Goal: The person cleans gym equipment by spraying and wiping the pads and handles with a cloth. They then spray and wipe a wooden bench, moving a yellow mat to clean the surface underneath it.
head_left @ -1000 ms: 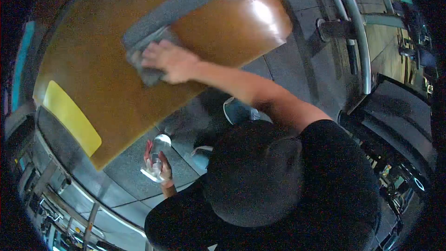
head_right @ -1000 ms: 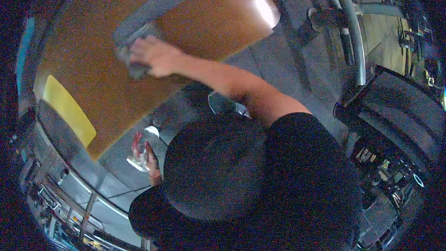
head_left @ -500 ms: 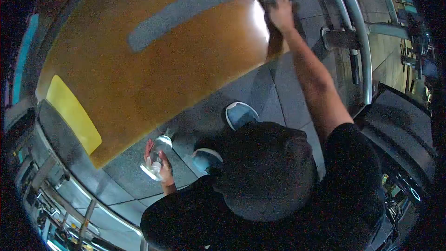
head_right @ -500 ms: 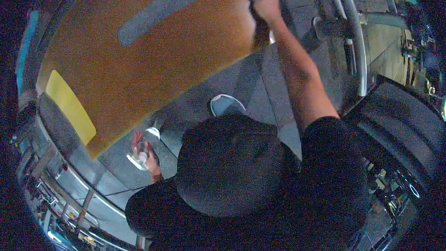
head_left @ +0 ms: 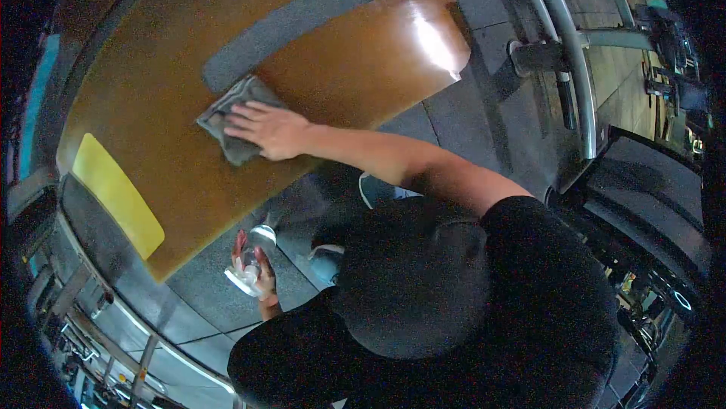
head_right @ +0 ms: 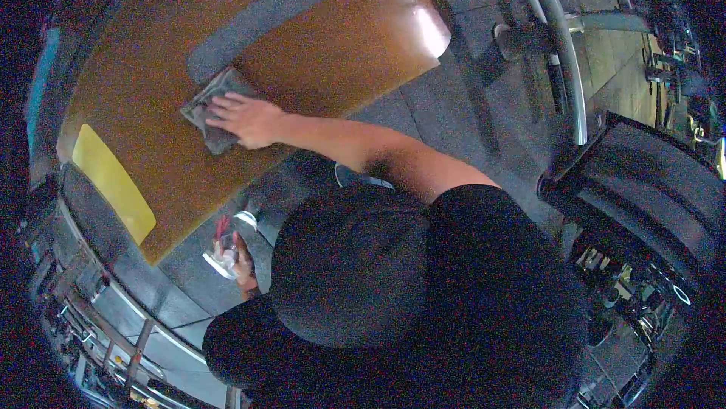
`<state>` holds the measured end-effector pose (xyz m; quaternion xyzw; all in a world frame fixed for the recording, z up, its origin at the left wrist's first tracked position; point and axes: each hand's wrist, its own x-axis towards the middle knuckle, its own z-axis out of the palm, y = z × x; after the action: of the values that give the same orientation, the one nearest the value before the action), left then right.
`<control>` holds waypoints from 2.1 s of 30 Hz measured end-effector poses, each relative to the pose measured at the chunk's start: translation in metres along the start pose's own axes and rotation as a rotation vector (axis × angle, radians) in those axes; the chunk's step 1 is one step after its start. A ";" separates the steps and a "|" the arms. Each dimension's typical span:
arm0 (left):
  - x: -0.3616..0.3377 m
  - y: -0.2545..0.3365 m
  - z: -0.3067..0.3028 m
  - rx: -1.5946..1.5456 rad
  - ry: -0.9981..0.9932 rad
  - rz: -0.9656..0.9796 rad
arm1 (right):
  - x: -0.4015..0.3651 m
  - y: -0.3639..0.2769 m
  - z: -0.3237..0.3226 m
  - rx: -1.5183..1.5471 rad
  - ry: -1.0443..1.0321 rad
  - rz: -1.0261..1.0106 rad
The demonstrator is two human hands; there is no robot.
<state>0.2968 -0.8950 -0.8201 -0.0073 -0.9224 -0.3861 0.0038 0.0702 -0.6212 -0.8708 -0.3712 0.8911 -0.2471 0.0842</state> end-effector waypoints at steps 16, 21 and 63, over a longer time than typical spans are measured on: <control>0.007 0.019 -0.005 0.071 -0.025 -0.036 | -0.242 0.219 -0.073 -0.448 0.591 1.135; 0.000 0.003 -0.005 0.029 -0.051 -0.029 | -0.220 0.316 -0.096 -0.592 0.595 1.160; 0.067 0.089 0.135 0.481 -0.536 0.398 | -0.270 0.139 -0.047 -0.414 0.307 0.995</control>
<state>0.2306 -0.7358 -0.8503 -0.2850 -0.9352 -0.1357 -0.1604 0.1598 -0.3302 -0.9095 0.1255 0.9908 -0.0486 -0.0148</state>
